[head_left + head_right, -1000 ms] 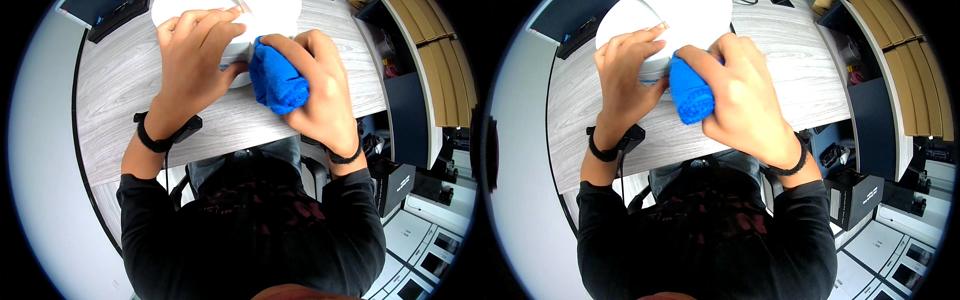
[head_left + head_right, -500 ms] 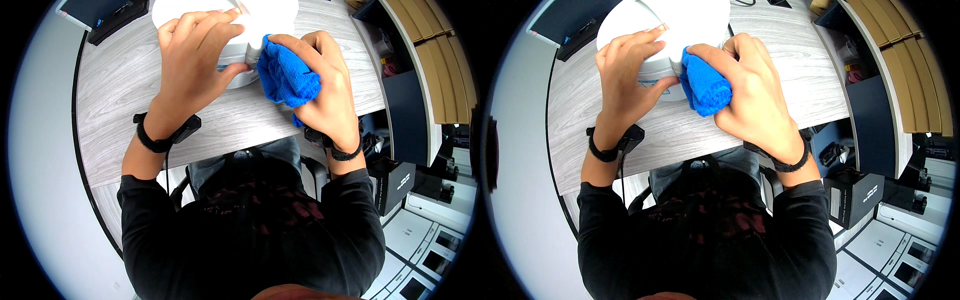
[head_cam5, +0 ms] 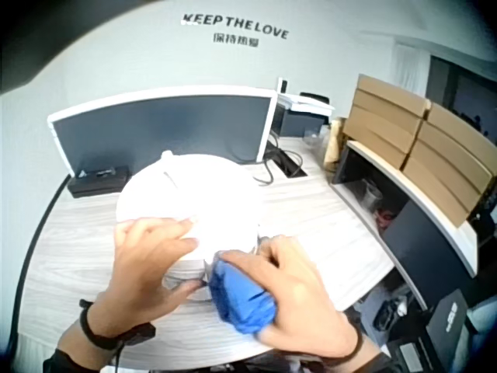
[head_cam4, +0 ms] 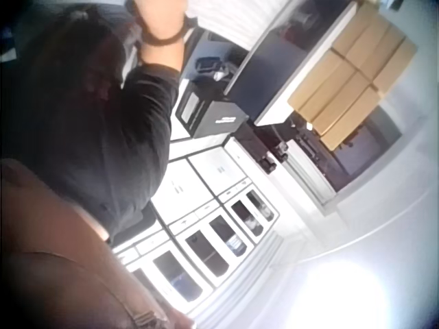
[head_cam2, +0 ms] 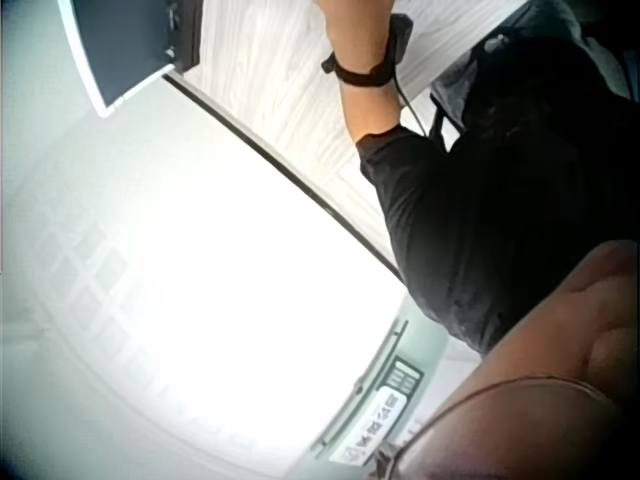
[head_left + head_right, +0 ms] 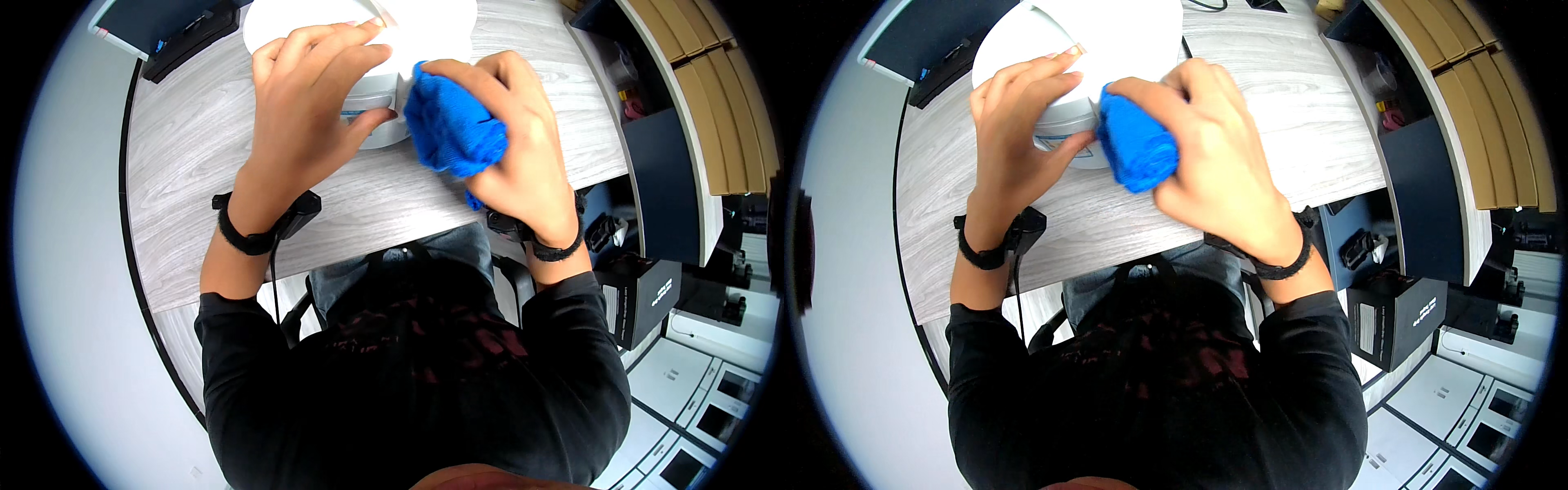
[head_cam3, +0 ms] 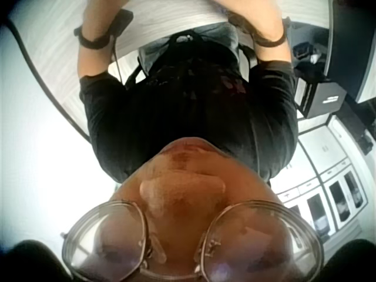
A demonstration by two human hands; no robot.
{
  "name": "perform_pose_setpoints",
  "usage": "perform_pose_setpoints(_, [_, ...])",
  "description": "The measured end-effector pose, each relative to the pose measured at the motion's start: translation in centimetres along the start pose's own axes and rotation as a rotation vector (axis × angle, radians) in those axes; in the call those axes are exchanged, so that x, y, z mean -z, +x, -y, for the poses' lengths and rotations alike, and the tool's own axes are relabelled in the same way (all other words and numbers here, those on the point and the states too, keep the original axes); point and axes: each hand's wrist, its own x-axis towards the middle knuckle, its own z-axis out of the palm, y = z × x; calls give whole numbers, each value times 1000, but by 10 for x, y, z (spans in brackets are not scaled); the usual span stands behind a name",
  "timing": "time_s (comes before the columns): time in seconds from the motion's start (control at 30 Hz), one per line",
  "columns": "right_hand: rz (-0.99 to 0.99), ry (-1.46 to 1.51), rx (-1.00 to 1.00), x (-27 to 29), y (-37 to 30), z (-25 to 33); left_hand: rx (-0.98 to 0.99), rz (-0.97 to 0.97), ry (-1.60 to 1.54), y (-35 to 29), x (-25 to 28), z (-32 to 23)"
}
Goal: The person wipes the exterior of a white rice cooker with a blue cloth, then uses a screwdriver to remove screws from the lid and body. The person removes the lid and continues unscrewing components from the cooker's top surface.
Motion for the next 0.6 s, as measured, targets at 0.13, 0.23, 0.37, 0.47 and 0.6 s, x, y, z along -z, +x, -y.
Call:
perform_pose_setpoints(0.13, [-26, 30, -39, 2, -6, -17, -50, 138, -55, 4, 15, 9])
perform_pose_setpoints(0.23, [-44, 38, -14, -2, -7, -22, -20, 225, 92, 3, 27, 13])
perform_pose_setpoints(0.37, [-91, 22, 24, -4, -8, -22, 43, 223, 167, 2, 34, 24])
perform_pose_setpoints(0.47, [-129, -4, 71, -9, -9, -18, 49, 223, 139, 2, 32, 23])
perform_pose_setpoints(0.6, [-163, -77, 135, -19, -4, -8, 52, 225, 193, 1, 32, 22])
